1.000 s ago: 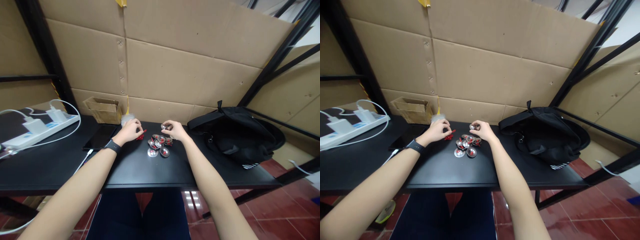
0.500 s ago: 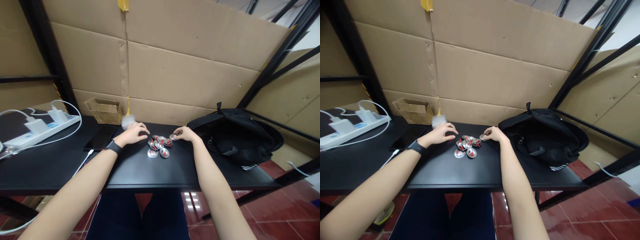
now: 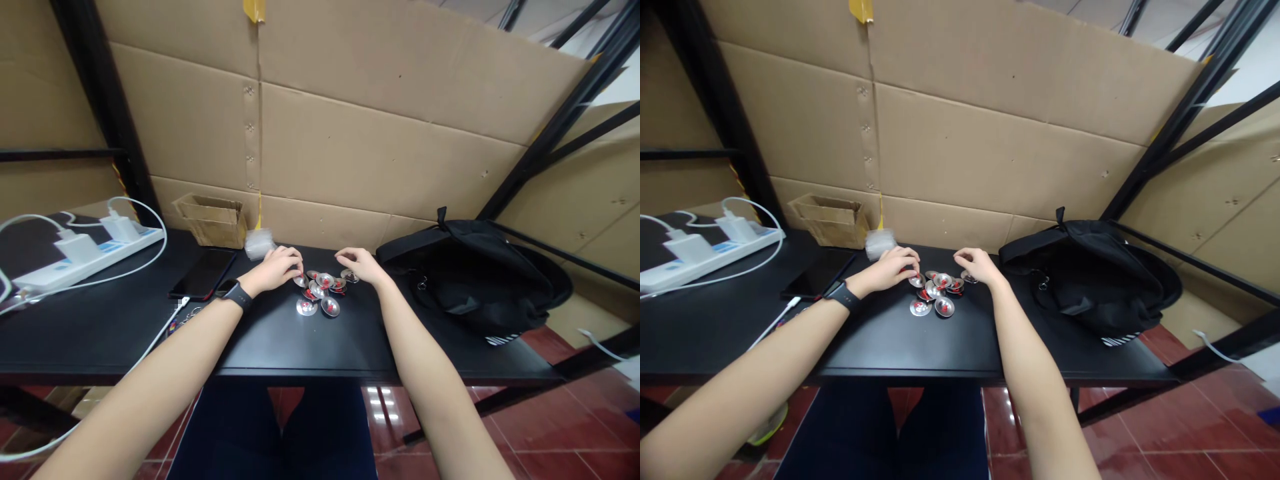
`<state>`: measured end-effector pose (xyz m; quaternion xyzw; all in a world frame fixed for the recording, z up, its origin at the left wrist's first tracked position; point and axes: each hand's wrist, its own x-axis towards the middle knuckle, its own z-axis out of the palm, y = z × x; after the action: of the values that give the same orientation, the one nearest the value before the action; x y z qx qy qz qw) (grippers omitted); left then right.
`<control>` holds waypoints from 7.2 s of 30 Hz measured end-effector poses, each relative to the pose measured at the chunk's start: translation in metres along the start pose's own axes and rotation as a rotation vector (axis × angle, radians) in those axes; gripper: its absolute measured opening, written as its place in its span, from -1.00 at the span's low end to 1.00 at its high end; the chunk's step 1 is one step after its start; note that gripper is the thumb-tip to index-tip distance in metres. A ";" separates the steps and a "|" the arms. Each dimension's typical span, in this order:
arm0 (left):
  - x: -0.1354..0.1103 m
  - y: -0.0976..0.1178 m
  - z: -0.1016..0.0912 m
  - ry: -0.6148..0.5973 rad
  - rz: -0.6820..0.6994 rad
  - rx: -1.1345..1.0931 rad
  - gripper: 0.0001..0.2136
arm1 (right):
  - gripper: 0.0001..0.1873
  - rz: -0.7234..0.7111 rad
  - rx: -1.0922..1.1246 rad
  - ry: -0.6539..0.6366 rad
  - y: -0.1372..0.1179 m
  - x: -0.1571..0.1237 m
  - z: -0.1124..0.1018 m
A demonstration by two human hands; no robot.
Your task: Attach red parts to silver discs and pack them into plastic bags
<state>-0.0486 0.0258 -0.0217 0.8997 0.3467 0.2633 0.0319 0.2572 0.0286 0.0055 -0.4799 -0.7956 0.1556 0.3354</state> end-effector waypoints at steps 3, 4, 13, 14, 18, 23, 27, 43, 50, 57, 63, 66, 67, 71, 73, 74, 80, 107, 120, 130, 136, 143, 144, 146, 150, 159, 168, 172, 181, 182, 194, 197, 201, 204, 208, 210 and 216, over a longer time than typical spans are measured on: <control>0.001 0.005 -0.006 0.088 0.013 0.023 -0.82 | -0.65 -0.066 0.110 -0.073 -0.029 0.001 0.024; 0.001 0.007 -0.008 0.116 0.016 0.023 -0.81 | -0.60 -0.076 0.136 -0.070 -0.037 0.000 0.031; 0.005 0.027 -0.010 0.192 0.080 -0.026 -0.84 | -0.55 -0.103 0.327 -0.143 -0.054 -0.003 0.057; 0.005 0.029 -0.011 0.198 0.086 -0.029 -0.85 | -0.55 -0.102 0.335 -0.143 -0.054 -0.003 0.057; 0.006 0.037 -0.015 0.369 -0.034 -0.086 -0.83 | -0.57 -0.091 0.414 -0.065 -0.057 -0.003 0.054; 0.002 0.042 -0.024 0.485 -0.126 -0.100 -0.91 | -0.54 0.026 0.726 0.039 -0.062 -0.002 0.049; 0.002 0.044 -0.022 0.458 -0.071 -0.115 -0.87 | -0.52 0.078 0.897 0.029 -0.064 -0.003 0.050; -0.001 0.001 -0.019 0.289 -0.133 0.098 -0.85 | -0.63 0.024 0.290 0.133 -0.016 0.003 0.010; -0.011 -0.041 -0.018 0.029 -0.210 0.057 -0.90 | -0.64 0.269 -0.151 -0.099 0.040 -0.011 -0.030; -0.008 -0.030 -0.015 0.012 -0.148 0.007 -0.79 | -0.64 0.274 -0.106 -0.228 0.039 -0.012 -0.030; -0.007 -0.024 -0.011 -0.006 -0.129 0.003 -0.78 | -0.64 0.195 -0.193 -0.244 0.026 -0.011 -0.032; -0.006 -0.023 -0.007 0.008 -0.122 -0.017 -0.78 | -0.66 0.068 -0.192 -0.189 0.011 -0.009 -0.031; -0.005 -0.021 -0.006 0.011 -0.122 -0.029 -0.79 | -0.66 0.025 -0.160 -0.197 0.004 -0.008 -0.028; -0.003 -0.013 0.000 0.014 -0.111 -0.064 -0.82 | -0.60 -0.092 -0.118 -0.362 -0.023 -0.007 -0.009; -0.002 -0.007 0.002 0.015 -0.098 -0.071 -0.83 | -0.56 -0.127 -0.141 -0.425 -0.030 -0.007 0.001; -0.002 -0.005 0.003 0.015 -0.092 -0.072 -0.84 | -0.55 -0.134 -0.150 -0.443 -0.032 -0.007 0.004; -0.001 0.001 0.000 0.037 -0.061 -0.079 -0.84 | -0.70 -0.107 -0.149 -0.416 -0.031 -0.006 0.008; 0.012 0.028 0.008 0.301 -0.065 -0.513 -0.83 | -0.57 -0.037 0.631 -0.088 -0.069 -0.004 0.039; 0.008 0.029 0.000 0.347 -0.095 -0.225 -0.84 | -0.34 0.066 0.712 -0.002 -0.073 -0.001 0.063; 0.000 -0.017 -0.004 0.205 -0.228 -0.021 -0.78 | -0.59 0.133 -0.164 -0.050 0.010 -0.006 -0.028; -0.001 -0.025 -0.004 0.164 -0.263 -0.006 -0.79 | -0.50 0.216 -0.059 -0.287 0.037 -0.012 -0.032; -0.001 -0.026 -0.003 0.119 -0.251 -0.037 -0.77 | -0.53 0.184 -0.093 -0.328 0.037 -0.009 -0.025; -0.002 -0.026 -0.003 0.114 -0.249 -0.032 -0.76 | -0.54 0.177 -0.115 -0.326 0.036 -0.009 -0.025; -0.002 -0.027 -0.003 0.107 -0.247 -0.018 -0.76 | -0.57 0.168 -0.145 -0.317 0.034 -0.008 -0.022; -0.002 -0.029 -0.003 0.109 -0.254 0.005 -0.76 | -0.62 0.157 -0.178 -0.272 0.032 -0.008 -0.017; -0.003 -0.029 -0.011 0.088 -0.275 0.059 -0.74 | -0.61 0.178 -0.149 -0.258 0.044 -0.011 -0.022; -0.009 -0.027 -0.023 -0.096 -0.372 0.206 -0.75 | -0.72 0.101 -0.173 -0.189 0.017 -0.007 -0.017; -0.011 -0.030 -0.026 -0.142 -0.374 0.232 -0.66 | -0.78 -0.070 -0.134 -0.155 -0.015 -0.002 0.013; -0.008 -0.028 -0.023 -0.041 -0.329 0.179 -0.64 | -0.85 -0.011 -0.284 -0.182 -0.030 0.001 0.063; -0.007 -0.027 -0.022 -0.018 -0.312 0.162 -0.65 | -0.86 -0.002 -0.288 -0.176 -0.030 0.001 0.063; 0.005 0.008 -0.009 0.113 -0.004 -0.351 -0.73 | -0.76 -0.246 0.326 -0.070 -0.045 0.001 0.034; 0.006 0.016 -0.003 0.110 0.005 -0.475 -0.76 | -0.73 -0.242 0.389 -0.086 -0.051 0.000 0.034; 0.007 0.020 0.003 0.085 0.011 -0.525 -0.80 | -0.71 -0.216 0.400 -0.120 -0.059 -0.002 0.038; 0.007 0.021 0.000 0.074 0.037 -0.485 -0.81 | -0.70 -0.195 0.376 -0.151 -0.062 -0.002 0.036; 0.005 0.014 -0.010 0.107 -0.022 -0.278 -0.79 | -0.68 -0.125 0.375 -0.256 -0.052 0.001 0.026; 0.002 0.005 -0.017 0.150 -0.130 -0.142 -0.78 | -0.72 -0.048 0.318 -0.244 -0.039 0.002 0.017; -0.007 -0.023 -0.029 0.006 -0.076 -0.040 -0.80 | -0.73 0.257 -0.067 -0.042 0.011 -0.002 -0.010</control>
<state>-0.0811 0.0352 -0.0054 0.8842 0.3755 0.2716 0.0589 0.2713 0.0317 0.0057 -0.5853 -0.7392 0.1807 0.2799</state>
